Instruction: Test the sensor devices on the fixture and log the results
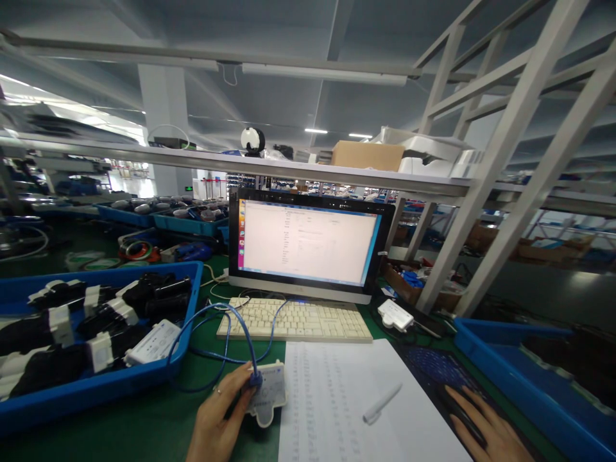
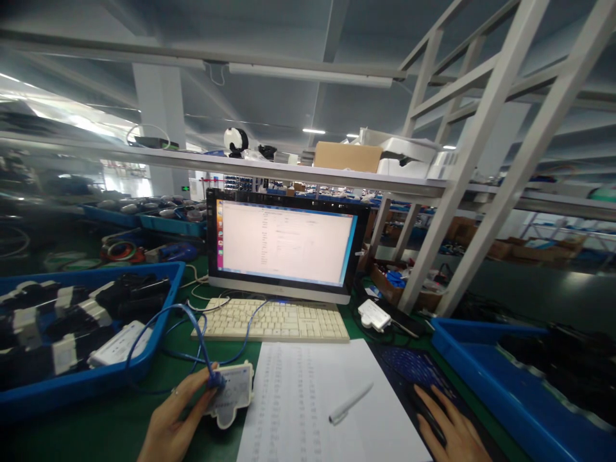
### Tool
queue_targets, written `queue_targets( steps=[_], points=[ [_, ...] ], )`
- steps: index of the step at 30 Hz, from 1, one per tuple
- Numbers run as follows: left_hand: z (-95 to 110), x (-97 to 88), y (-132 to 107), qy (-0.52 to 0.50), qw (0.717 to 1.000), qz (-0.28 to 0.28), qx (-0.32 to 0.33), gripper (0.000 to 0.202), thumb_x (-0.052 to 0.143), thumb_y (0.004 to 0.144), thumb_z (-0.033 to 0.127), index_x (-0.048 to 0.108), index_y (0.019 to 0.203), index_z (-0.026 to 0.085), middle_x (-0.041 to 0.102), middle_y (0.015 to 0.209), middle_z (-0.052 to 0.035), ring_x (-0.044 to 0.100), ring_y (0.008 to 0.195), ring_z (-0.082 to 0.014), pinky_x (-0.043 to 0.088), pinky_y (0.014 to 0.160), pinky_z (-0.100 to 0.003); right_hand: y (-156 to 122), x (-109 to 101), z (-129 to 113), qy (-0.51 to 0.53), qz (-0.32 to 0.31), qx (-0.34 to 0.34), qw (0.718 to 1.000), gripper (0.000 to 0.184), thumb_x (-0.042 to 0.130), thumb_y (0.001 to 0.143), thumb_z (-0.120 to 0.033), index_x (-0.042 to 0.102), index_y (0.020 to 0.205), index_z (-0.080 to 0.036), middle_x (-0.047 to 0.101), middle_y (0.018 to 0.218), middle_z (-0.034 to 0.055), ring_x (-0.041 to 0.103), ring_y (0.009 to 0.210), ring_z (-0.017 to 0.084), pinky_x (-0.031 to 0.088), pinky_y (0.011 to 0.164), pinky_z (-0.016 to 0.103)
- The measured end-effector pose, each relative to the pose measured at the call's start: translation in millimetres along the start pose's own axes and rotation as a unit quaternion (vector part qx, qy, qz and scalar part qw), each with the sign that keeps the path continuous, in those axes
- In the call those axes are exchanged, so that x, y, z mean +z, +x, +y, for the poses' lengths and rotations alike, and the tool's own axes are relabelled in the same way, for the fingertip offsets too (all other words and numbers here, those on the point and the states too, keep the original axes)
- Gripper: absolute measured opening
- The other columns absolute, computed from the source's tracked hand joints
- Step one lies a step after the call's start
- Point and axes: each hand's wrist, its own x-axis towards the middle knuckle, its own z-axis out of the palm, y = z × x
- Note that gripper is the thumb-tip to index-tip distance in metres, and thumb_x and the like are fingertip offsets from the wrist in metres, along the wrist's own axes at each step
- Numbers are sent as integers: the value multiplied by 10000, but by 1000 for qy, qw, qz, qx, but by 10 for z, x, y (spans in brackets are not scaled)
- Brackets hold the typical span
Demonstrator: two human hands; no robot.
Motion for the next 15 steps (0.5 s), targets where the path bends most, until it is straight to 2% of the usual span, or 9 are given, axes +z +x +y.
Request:
queue_targets(
  steps=[5, 15],
  points=[
    [-17, -3, 6, 20, 999, 8, 29, 234, 541, 870, 282, 599, 1095, 247, 692, 1044, -16, 670, 923, -145, 500, 849, -194, 22, -43, -54, 0, -9, -1, 1000, 520, 323, 870, -488, 591, 1221, -212, 523, 1279, 90, 496, 1157, 301, 474, 904, 459],
    [0, 2, 10, 15, 999, 9, 30, 234, 530, 875, 269, 597, 1099, 244, 688, 1054, -22, 670, 926, -157, 518, 840, -211, 14, -38, -33, -4, -2, -6, 1000, 509, 332, 870, -480, 585, 1228, -220, 529, 1270, 85, 500, 1149, 297, 486, 885, 435]
  ],
)
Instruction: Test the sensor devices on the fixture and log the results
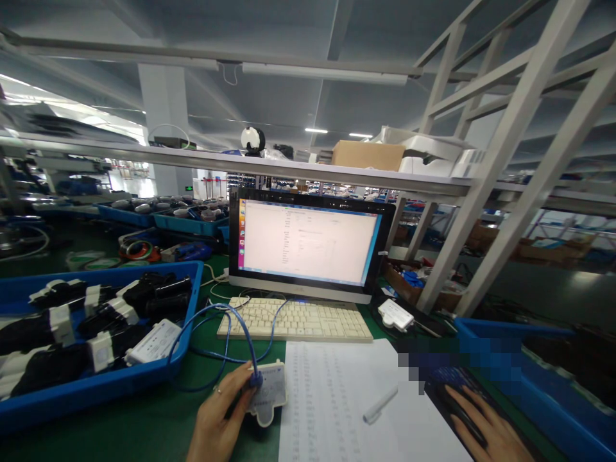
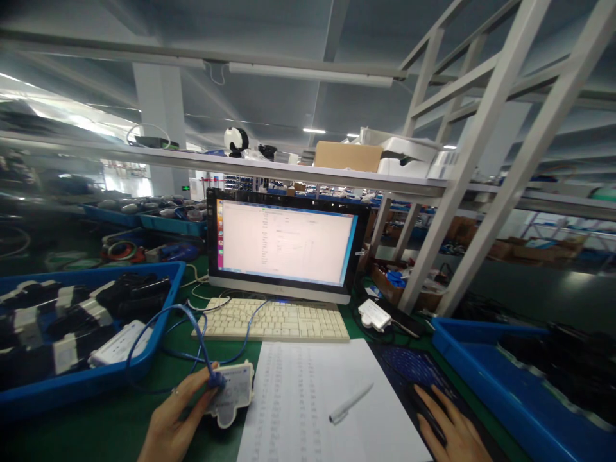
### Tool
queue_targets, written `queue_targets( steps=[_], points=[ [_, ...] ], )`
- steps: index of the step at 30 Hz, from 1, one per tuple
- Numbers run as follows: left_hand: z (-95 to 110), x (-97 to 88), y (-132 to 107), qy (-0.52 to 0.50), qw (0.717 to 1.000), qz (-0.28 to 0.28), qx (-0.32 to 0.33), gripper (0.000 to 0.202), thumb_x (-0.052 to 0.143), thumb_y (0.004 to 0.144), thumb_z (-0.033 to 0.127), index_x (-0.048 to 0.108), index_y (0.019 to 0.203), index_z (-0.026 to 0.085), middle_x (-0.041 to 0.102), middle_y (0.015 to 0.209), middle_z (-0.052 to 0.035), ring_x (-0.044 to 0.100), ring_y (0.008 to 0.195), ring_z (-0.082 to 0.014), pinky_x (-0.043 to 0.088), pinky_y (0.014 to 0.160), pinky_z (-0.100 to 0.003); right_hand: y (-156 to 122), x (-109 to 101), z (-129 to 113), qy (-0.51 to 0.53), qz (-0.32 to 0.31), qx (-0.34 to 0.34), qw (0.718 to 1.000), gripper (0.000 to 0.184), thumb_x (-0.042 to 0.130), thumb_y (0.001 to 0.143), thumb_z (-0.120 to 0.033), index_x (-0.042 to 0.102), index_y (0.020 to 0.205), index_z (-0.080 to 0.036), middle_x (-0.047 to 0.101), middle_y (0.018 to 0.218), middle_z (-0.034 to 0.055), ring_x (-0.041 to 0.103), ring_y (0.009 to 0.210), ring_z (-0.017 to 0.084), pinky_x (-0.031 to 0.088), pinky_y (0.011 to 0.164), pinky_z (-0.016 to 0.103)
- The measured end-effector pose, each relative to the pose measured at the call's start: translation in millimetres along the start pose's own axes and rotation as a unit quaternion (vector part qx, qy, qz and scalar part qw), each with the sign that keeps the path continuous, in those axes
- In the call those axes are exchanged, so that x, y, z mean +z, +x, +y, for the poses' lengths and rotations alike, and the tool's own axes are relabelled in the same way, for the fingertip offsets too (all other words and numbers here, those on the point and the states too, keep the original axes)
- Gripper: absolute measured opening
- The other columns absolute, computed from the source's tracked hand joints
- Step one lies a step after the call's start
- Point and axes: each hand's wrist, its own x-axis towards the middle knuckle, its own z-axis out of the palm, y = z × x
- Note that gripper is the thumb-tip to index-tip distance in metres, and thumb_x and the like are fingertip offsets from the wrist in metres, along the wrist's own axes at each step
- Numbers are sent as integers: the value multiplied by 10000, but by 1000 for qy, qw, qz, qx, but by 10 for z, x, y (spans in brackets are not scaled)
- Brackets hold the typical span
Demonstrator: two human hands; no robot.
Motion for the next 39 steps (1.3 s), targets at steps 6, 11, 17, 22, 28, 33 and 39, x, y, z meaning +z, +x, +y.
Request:
queue_targets(
  steps=[6, 11, 17, 22, 28, 33, 39],
  points=[
    [-36, 16, -38, 0, 1000, -4, -6, 248, 539, 871, 266, 590, 1113, 248, 686, 1055, -26, 669, 933, -167, 523, 845, -234, -8, 16, 24, -3, 0, 0, 1000, 501, 348, 869, -471, 573, 1241, -222, 518, 1283, 86, 493, 1158, 304, 473, 907, 448],
    [-36, 21, -38, -1, 1000, -5, -10, 236, 537, 874, 275, 597, 1100, 249, 683, 1066, -28, 665, 944, -165, 521, 843, -231, -25, 65, 82, -2, -3, -23, 1000, 504, 327, 876, -455, 571, 1241, -207, 530, 1273, 87, 473, 1181, 300, 450, 938, 458],
    [-24, 35, -20, 7, 1000, -2, -4, 230, 532, 878, 272, 588, 1099, 248, 687, 1049, -28, 667, 935, -156, 516, 848, -225, -2, 54, 88, -11, -3, -15, 1000, 511, 342, 868, -480, 564, 1250, -224, 532, 1268, 90, 512, 1139, 307, 485, 887, 469],
    [-21, 50, -43, 13, 1000, -10, -11, 242, 514, 887, 259, 564, 1124, 247, 679, 1057, -33, 655, 964, -155, 512, 863, -231, -17, 85, 124, -13, 6, -18, 1000, 498, 355, 864, -474, 571, 1242, -231, 532, 1268, 88, 513, 1137, 302, 488, 879, 452],
    [11, 27, -74, 24, 994, 45, -95, 198, 507, 876, 302, 559, 1040, 204, 665, 992, -75, 657, 907, -193, 543, 789, -281, 18, 47, 89, -46, 35, -53, 997, 490, 373, 853, -462, 584, 1208, -199, 559, 1219, 109, 512, 1119, 321, 463, 895, 487],
    [-30, -2, -68, 34, 959, 151, -239, 299, 483, 838, 413, 500, 1005, 165, 613, 832, -74, 642, 732, -218, 543, 640, -337, 121, -218, -235, -69, 111, -99, 986, 487, 377, 838, -450, 574, 1148, -129, 516, 1219, 164, 346, 1251, 364, 298, 1033, 547],
    [-36, -18, 9, 103, 952, 98, -270, 452, 460, 821, 412, 454, 1174, 130, 493, 1067, -151, 568, 887, -276, 517, 691, -444, 273, -506, -657, -57, 124, -109, 985, 404, 347, 878, -359, 568, 1133, -135, 532, 1186, 155, 390, 1218, 331, 335, 1010, 511]
  ],
)
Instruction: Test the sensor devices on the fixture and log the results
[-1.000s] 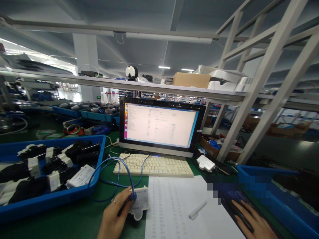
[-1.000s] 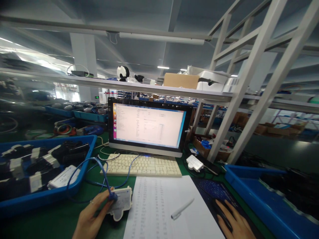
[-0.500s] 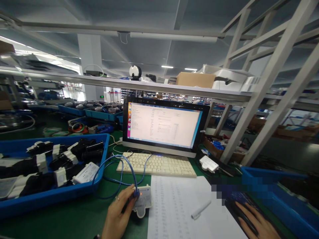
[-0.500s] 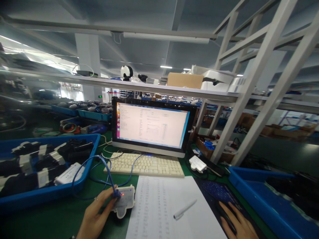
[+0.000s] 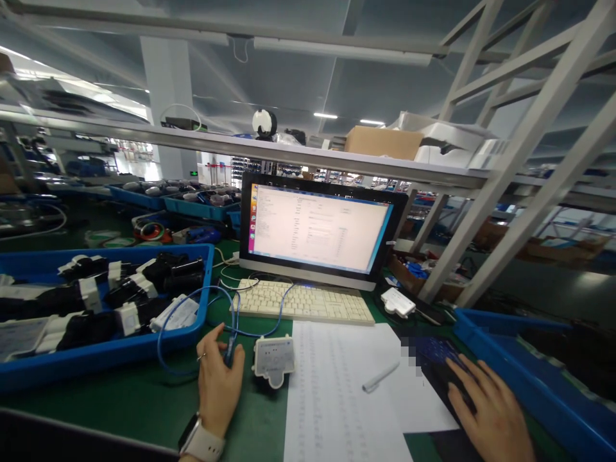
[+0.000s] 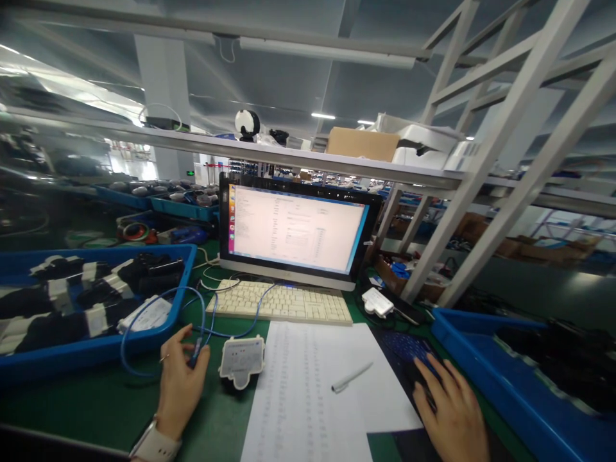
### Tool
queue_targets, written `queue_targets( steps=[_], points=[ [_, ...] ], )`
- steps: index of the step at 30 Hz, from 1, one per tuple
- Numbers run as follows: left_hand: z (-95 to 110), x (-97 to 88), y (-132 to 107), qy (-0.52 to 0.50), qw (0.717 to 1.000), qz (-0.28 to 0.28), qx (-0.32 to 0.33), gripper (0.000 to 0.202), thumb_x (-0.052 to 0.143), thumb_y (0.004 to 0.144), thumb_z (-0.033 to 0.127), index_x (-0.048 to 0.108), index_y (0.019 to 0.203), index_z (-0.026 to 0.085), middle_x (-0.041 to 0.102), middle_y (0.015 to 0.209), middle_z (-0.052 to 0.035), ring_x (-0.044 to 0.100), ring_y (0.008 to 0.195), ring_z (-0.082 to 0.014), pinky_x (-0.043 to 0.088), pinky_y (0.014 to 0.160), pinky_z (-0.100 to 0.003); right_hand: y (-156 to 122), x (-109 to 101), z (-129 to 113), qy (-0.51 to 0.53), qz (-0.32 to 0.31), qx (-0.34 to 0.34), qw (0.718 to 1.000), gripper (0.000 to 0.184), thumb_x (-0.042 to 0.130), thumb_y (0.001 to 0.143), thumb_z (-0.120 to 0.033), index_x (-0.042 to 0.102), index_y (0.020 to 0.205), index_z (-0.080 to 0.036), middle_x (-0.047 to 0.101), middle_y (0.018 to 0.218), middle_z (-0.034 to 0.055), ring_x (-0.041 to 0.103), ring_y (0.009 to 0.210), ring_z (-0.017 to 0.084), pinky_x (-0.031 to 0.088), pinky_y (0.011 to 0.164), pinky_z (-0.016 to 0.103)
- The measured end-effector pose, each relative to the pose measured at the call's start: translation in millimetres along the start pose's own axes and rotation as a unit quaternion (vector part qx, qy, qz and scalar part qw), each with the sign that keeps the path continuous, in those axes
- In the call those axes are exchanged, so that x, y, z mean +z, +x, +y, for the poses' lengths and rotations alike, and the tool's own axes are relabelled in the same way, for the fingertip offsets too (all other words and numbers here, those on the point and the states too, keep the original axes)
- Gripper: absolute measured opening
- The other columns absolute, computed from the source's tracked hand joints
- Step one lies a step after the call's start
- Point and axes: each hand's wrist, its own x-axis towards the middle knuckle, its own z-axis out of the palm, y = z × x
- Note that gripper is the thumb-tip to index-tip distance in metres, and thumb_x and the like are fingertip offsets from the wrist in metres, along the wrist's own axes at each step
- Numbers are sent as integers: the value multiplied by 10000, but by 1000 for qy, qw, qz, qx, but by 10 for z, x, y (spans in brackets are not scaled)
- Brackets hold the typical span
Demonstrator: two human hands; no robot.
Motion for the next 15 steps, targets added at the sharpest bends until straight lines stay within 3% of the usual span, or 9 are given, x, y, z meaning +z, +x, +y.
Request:
queue_targets(
  steps=[4, 7, 10, 13, 15],
  points=[
    [92, -21, 23, 17, 998, 16, 65, 398, 464, 843, 345, 467, 1168, 116, 386, 1259, -197, 364, 1231, -365, 412, 923, -546, 236, 42, -288, 28, -59, -98, 993, 352, 373, 863, -224, 599, 1123, -155, 601, 1127, 107, 514, 1065, 262, 424, 920, 422],
    [184, -98, -36, 23, 991, -4, 135, 301, 460, 854, 264, 507, 1122, 135, 386, 1304, -184, 366, 1251, -344, 367, 983, -553, 362, 154, -548, 22, -125, -166, 978, 431, 378, 782, -48, 591, 1139, -164, 594, 1171, 95, 533, 1016, 241, 457, 820, 380],
    [250, -240, -227, -5, 967, -108, 229, 279, 434, 832, 138, 542, 1079, 207, 500, 1252, -109, 429, 1232, -276, 420, 978, -479, 424, 252, -747, -6, -191, -212, 958, 453, 410, 724, 29, 604, 1072, -186, 625, 1098, 82, 564, 907, 225, 456, 716, 337],
    [236, -378, -524, -33, 913, -243, 327, 387, 411, 771, 42, 564, 1066, 242, 548, 1248, -66, 421, 1258, -241, 456, 966, -413, 449, 299, -828, -23, -235, -217, 947, 322, 458, 716, 36, 618, 874, -194, 639, 832, 47, 570, 746, 202, 424, 622, 297],
    [179, -430, -713, -40, 878, -296, 374, 398, 416, 761, 25, 572, 1055, 243, 551, 1266, -64, 406, 1274, -240, 440, 985, -415, 468, 296, -831, -23, -241, -207, 948, 260, 475, 704, 36, 585, 754, -194, 598, 731, 28, 558, 678, 188, 396, 578, 280]
  ],
)
